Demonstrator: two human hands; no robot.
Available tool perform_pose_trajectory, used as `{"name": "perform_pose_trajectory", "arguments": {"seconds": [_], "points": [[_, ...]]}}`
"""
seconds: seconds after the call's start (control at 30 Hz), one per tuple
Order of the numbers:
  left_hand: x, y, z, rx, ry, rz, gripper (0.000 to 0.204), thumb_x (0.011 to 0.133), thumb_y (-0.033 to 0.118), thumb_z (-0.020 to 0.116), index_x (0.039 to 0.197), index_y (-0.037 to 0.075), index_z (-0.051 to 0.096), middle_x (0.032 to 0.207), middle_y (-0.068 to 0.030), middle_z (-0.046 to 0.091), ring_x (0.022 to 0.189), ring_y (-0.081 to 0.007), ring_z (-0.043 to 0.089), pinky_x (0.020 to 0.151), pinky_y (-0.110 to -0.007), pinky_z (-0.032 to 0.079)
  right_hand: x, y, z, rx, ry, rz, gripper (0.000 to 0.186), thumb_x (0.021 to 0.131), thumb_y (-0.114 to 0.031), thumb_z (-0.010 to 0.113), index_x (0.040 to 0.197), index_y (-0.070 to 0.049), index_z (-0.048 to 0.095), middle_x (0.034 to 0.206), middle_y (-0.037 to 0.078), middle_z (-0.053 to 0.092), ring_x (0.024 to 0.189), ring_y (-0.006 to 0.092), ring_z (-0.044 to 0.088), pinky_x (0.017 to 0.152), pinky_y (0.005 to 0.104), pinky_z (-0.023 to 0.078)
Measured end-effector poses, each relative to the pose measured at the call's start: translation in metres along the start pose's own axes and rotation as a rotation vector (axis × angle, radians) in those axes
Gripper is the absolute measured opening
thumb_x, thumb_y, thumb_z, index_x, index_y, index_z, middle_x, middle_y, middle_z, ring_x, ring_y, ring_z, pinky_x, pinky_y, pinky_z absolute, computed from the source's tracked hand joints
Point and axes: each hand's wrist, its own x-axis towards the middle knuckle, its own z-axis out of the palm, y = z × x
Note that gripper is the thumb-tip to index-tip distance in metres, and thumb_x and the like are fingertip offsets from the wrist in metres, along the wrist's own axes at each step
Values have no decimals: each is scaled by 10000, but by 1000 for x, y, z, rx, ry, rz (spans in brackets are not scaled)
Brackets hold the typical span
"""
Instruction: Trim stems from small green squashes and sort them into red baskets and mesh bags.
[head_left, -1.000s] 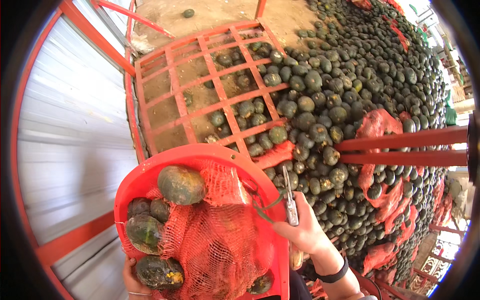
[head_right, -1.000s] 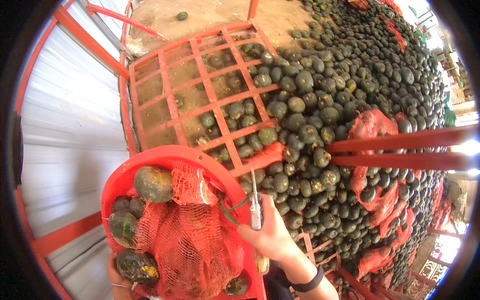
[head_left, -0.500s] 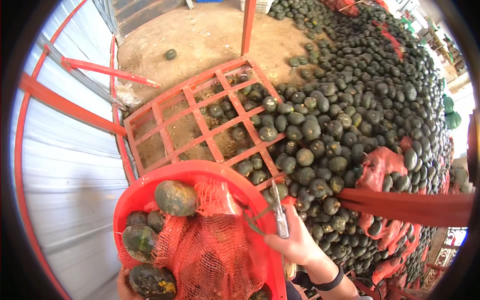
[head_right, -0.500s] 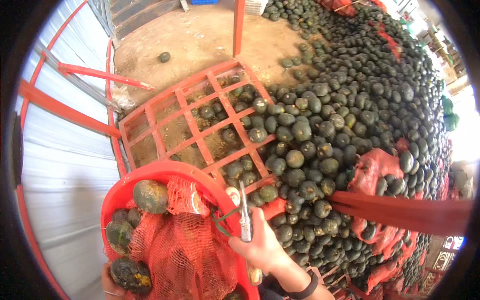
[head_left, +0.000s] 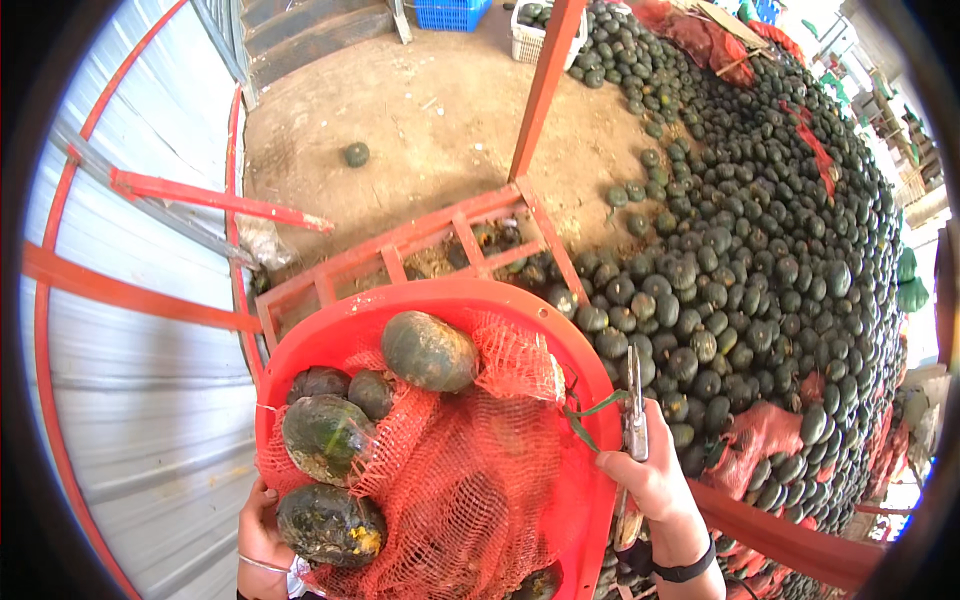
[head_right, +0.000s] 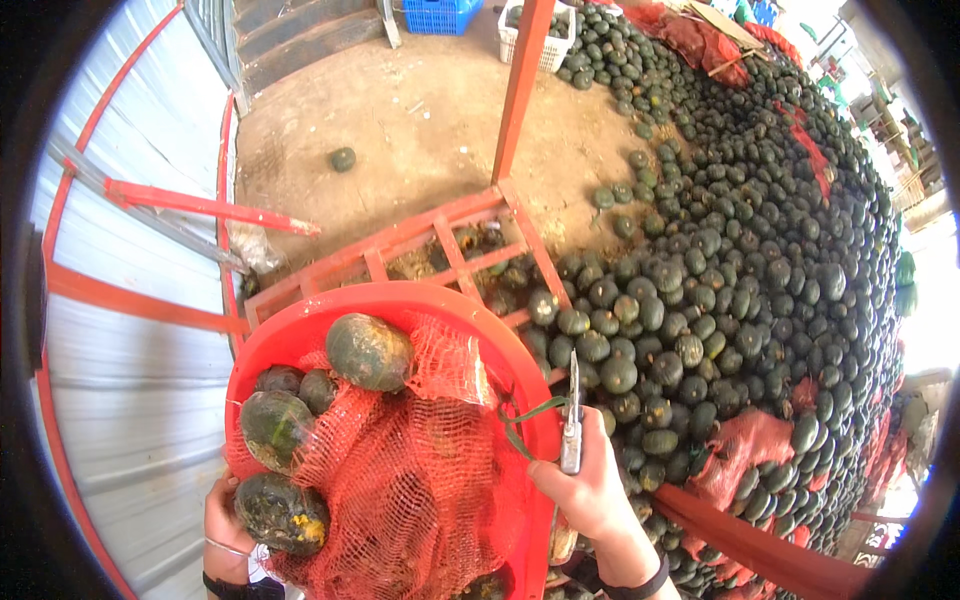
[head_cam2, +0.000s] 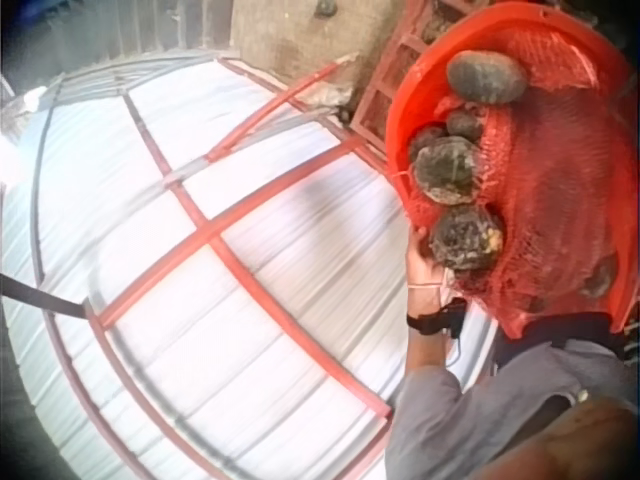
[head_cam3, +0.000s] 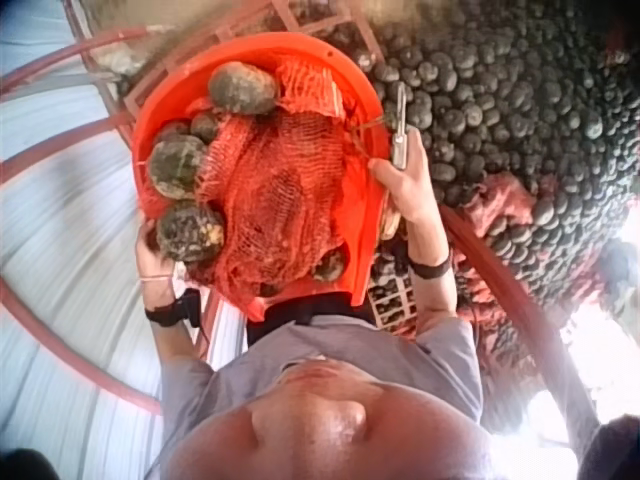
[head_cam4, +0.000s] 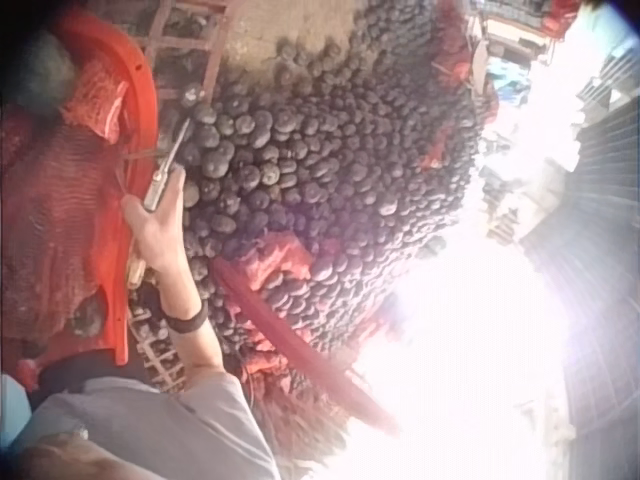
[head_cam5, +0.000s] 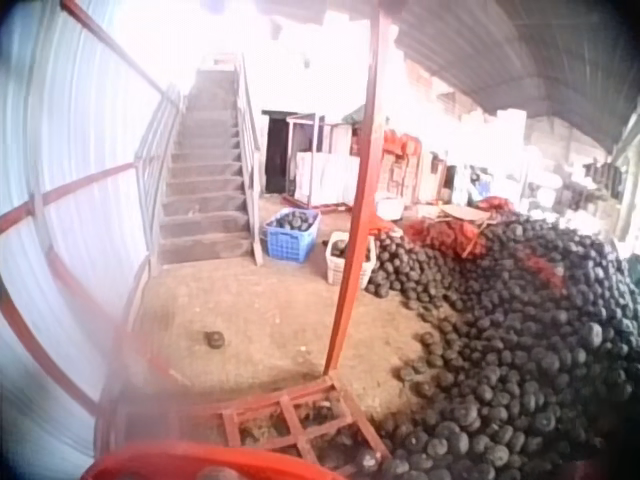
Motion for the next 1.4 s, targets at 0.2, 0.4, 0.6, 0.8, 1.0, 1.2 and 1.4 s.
{"name": "perform_pose_trajectory", "arguments": {"seconds": [0.2, 0.4, 0.6, 0.8, 1.0, 1.2, 1.4], "points": [[102, 66, 11, -32, 67, -15, 545, 788, 123, 450, 1323, 29, 397, 1245, -116, 536, 1125, -266, 526, 962, -392, 421, 116, -58, 49, -8, -64, -6, 518, 688, -79, 656, 1146, 22, 437, 830, 36, 517, 736, 108, 470, 659, 257, 422], [176, 141, 37, -34, 124, 4, 539, 778, 143, 460, 1303, 30, 415, 1270, -102, 525, 1150, -270, 512, 982, -388, 406, 219, -127, 105, -84, -117, 108, 559, 699, -106, 668, 1177, 23, 409, 755, 57, 505, 613, 125, 492, 519, 288, 427], [227, 232, 55, -56, 207, -13, 444, 820, 248, 427, 1198, 29, 512, 1113, -129, 607, 991, -289, 601, 874, -425, 487, 298, -212, 143, -20, -209, 51, 542, 720, -129, 669, 1173, 14, 407, 768, 47, 504, 597, 123, 498, 495, 278, 430], [292, 300, 100, -58, 352, -80, 364, 849, 226, 525, 1145, 19, 566, 1110, -123, 623, 1055, -285, 575, 906, -429, 471, 402, -322, 153, -106, -237, -30, 537, 716, -139, 685, 1150, 45, 429, 895, 101, 553, 798, 140, 526, 717, 279, 444], [383, 389, 193, 6, 330, -74, 493, 813, 299, 543, 1210, 8, 518, 1182, -149, 580, 1106, -323, 539, 946, -471, 440, 542, -393, 170, -229, -242, -57, 634, 699, -197, 685, 1221, 23, 400, 922, 139, 528, 878, 218, 523, 762, 334, 443], [485, 463, 269, -90, 333, -147, 551, 794, 403, 539, 1184, 14, 548, 1221, -149, 557, 1108, -334, 534, 935, -511, 436, 650, -521, 162, -275, -193, -74, 552, 695, -262, 670, 1078, 23, 392, 819, 186, 534, 760, 296, 542, 712, 379, 443], [639, 547, 353, -65, -80, 102, 502, 821, 336, 414, 1185, 13, 538, 1159, -142, 588, 1040, -320, 574, 925, -466, 455, 805, -593, 183, -233, -182, -189, 552, 697, -211, 667, 1157, 25, 471, 834, 128, 560, 616, 170, 546, 503, 313, 457]]}}
